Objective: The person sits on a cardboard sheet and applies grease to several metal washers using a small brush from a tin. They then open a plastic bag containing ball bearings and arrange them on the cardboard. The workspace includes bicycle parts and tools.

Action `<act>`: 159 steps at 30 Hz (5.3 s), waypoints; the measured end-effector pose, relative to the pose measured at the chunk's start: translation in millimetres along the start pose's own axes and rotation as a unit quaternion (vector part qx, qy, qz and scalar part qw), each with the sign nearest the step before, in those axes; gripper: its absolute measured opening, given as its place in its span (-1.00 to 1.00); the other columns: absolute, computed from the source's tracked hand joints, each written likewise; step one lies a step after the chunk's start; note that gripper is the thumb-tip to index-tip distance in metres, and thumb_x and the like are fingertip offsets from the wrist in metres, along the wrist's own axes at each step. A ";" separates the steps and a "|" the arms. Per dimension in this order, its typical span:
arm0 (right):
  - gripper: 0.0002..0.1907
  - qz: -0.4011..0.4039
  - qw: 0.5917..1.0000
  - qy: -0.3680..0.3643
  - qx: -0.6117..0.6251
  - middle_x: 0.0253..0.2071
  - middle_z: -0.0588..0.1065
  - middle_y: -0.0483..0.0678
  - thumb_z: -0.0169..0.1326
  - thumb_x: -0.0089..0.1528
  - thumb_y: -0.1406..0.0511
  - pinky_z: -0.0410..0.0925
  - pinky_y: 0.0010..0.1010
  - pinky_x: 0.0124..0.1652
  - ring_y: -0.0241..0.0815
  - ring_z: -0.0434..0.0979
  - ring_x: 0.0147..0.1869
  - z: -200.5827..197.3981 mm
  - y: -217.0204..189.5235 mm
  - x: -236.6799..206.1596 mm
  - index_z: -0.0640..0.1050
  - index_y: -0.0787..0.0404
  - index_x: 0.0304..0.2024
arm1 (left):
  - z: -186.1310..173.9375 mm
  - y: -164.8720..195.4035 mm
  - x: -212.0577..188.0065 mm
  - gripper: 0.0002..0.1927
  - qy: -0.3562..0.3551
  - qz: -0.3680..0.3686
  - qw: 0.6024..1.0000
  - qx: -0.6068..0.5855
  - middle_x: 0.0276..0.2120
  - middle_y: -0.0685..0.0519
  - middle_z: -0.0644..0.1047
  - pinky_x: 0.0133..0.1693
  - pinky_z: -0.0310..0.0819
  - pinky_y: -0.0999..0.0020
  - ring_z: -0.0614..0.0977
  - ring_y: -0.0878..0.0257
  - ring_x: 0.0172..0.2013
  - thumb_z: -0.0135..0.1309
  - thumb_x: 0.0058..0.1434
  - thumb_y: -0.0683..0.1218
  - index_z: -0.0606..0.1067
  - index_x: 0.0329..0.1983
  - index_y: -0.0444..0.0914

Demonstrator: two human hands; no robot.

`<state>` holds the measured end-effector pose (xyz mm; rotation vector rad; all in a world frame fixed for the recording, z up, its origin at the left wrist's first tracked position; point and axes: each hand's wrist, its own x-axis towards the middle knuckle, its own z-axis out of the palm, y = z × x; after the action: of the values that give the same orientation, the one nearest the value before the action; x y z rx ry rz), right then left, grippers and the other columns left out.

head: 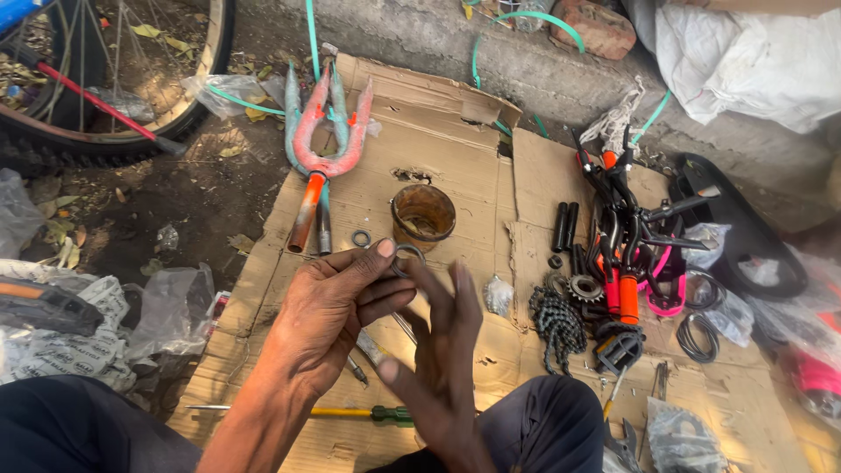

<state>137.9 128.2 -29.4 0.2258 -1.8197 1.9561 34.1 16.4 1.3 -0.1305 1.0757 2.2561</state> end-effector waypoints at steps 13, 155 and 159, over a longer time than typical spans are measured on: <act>0.04 -0.078 0.988 -0.075 -0.112 0.64 -0.05 0.25 0.08 0.30 0.53 -0.06 -0.02 0.56 0.11 -0.01 0.71 -32.7 12.5 17.0 -0.26 0.05 0.60 | 1.9 2.0 -3.2 -0.65 -0.025 -0.026 0.999 0.037 -0.30 -0.14 0.68 -0.20 0.70 0.32 0.75 0.15 -0.33 0.19 0.21 -0.02 0.62 -0.19 -0.45; 0.05 0.088 0.808 -0.077 -0.578 0.15 0.48 0.26 0.33 0.06 0.23 -0.26 0.53 0.24 0.31 0.20 0.41 -97.4 183.7 128.5 0.01 0.30 0.43 | -40.3 -5.1 29.4 -0.72 0.132 0.027 0.991 0.000 -0.36 -0.13 0.68 -0.24 0.72 0.36 0.73 0.18 -0.36 0.21 0.21 -0.06 0.59 -0.19 -0.40; 0.07 0.137 0.781 -0.099 -0.601 0.00 0.56 0.26 0.28 0.10 0.23 -0.29 0.58 0.24 0.42 0.18 0.41 -99.1 210.6 150.6 -0.07 0.32 0.47 | -45.1 -6.2 31.9 -0.71 0.127 0.035 0.991 -0.012 -0.35 -0.11 0.68 -0.24 0.72 0.36 0.74 0.18 -0.35 0.22 0.20 -0.06 0.59 -0.19 -0.41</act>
<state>-67.7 252.7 -167.5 -0.2812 -2.9487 0.5478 4.5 2.2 -43.5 -0.4044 1.2002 2.3619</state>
